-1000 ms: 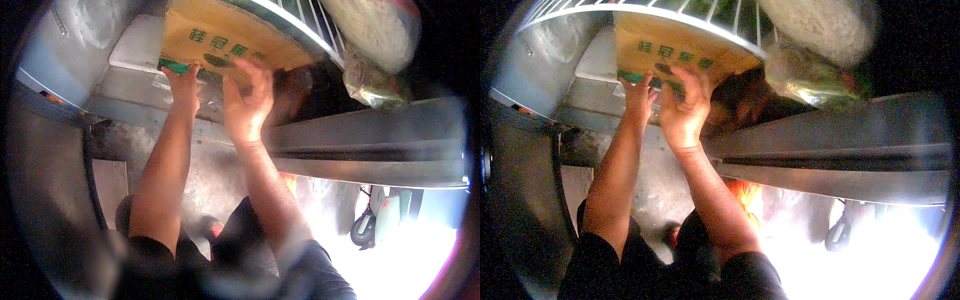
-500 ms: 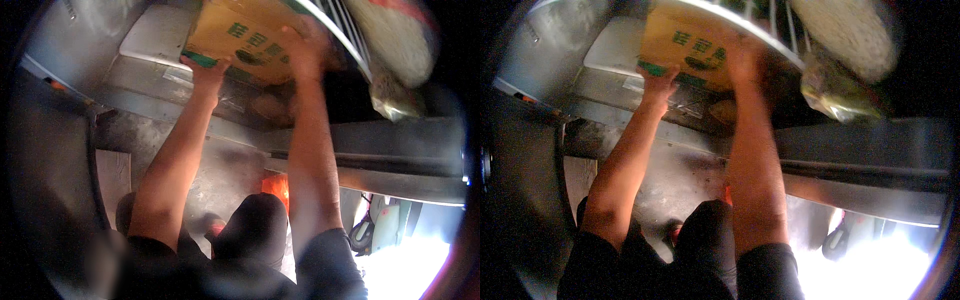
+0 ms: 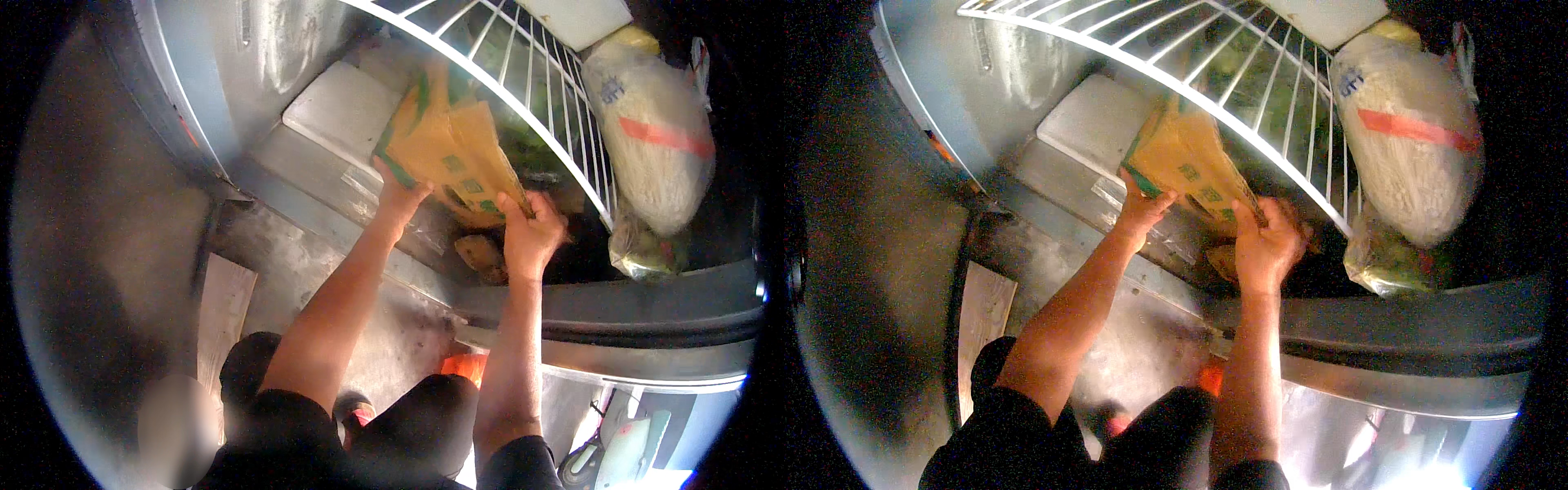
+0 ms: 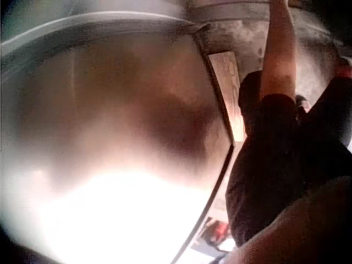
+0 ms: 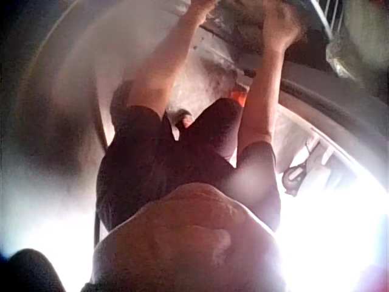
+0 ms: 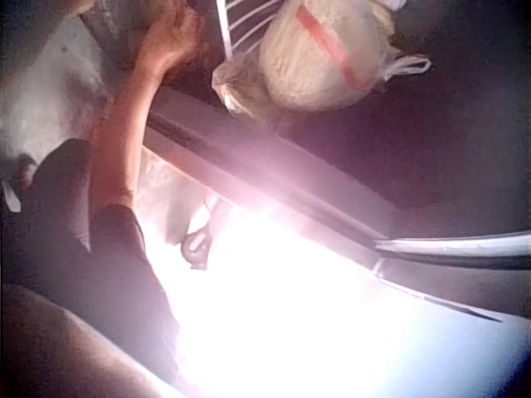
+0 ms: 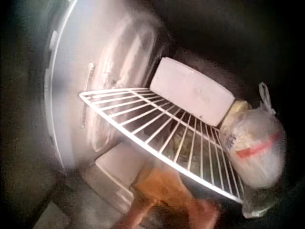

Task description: The person sorts bean sprouts and leafy greens from a white container into plastic bags and places them in a refrigerator. Later, the person carries containers of leafy greens to an outdoor sink, pours them into a pink basin, and rinses them with water from a hose.

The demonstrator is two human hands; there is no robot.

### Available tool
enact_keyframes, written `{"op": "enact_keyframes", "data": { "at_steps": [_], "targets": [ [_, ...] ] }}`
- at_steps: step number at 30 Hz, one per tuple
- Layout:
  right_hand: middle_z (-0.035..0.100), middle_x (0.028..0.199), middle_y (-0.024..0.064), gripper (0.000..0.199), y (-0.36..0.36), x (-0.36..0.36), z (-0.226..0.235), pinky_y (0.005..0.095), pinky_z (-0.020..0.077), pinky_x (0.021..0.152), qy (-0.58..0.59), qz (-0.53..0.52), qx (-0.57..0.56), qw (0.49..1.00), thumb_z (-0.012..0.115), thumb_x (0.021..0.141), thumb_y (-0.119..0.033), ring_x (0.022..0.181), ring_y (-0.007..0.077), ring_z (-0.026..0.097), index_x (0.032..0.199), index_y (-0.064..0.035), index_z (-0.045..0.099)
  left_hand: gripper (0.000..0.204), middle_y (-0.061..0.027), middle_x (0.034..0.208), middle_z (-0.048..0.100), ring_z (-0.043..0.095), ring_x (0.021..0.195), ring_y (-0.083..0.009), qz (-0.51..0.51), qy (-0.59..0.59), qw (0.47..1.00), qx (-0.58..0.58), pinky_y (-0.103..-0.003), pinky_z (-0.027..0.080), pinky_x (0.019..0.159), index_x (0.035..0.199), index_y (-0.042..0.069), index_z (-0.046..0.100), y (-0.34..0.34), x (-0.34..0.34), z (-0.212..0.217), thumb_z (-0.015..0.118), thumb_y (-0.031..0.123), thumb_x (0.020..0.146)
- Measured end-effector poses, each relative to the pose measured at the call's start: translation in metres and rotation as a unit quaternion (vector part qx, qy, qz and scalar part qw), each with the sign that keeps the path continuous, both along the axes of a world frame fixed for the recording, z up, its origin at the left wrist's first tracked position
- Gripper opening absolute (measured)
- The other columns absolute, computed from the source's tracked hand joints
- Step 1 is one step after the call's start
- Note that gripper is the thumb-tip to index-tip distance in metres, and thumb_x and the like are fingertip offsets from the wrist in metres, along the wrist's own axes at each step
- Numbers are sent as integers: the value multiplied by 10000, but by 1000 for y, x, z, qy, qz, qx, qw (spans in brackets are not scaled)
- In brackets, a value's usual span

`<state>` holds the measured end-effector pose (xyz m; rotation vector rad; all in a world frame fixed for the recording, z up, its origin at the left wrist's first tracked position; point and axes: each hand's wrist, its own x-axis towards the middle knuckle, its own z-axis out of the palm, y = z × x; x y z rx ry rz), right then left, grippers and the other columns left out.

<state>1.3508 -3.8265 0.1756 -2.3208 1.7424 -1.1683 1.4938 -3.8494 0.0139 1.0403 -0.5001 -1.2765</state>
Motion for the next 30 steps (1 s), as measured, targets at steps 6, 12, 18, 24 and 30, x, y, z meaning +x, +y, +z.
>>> {"op": "enact_keyframes", "data": {
  "at_steps": [6,12,18,24,30],
  "targets": [
    [552,685,63,156,-17,-2,5,310,394,655,24,36,-99,994,690,657,-80,685,215,519,756,0,599,1070,-148,1271,394,424,1124,-229,39,-32,999,4,-324,350,935,1349,55,-143,-3,-8,12,691,195,693],
    [601,818,115,208,-18,29,25,340,415,709,43,29,-37,998,688,663,-137,782,254,554,818,-21,613,1084,-162,1231,430,452,1091,-233,37,-63,997,38,-323,383,897,1349,53,-135,-6,-3,11,702,211,678],
    [619,799,120,218,-39,71,43,356,410,789,121,8,63,991,671,674,-208,790,259,571,826,-60,621,1036,-148,1099,487,486,1016,-235,66,-15,998,8,-330,406,864,1332,62,9,-5,-3,20,743,217,619],
    [594,684,82,149,-28,60,23,329,355,826,106,114,-73,985,678,662,-157,686,237,537,721,-56,587,995,-105,1079,487,492,989,-220,148,-54,983,-97,-336,419,841,1295,70,111,-9,3,-3,768,247,570],
    [569,648,83,166,-30,47,27,345,377,748,122,139,-71,980,681,651,-145,668,259,501,744,-44,587,1032,-168,1171,454,473,1063,-292,169,-128,976,-59,-358,406,864,1292,28,95,-4,-14,-9,765,309,559]
  ]
}}
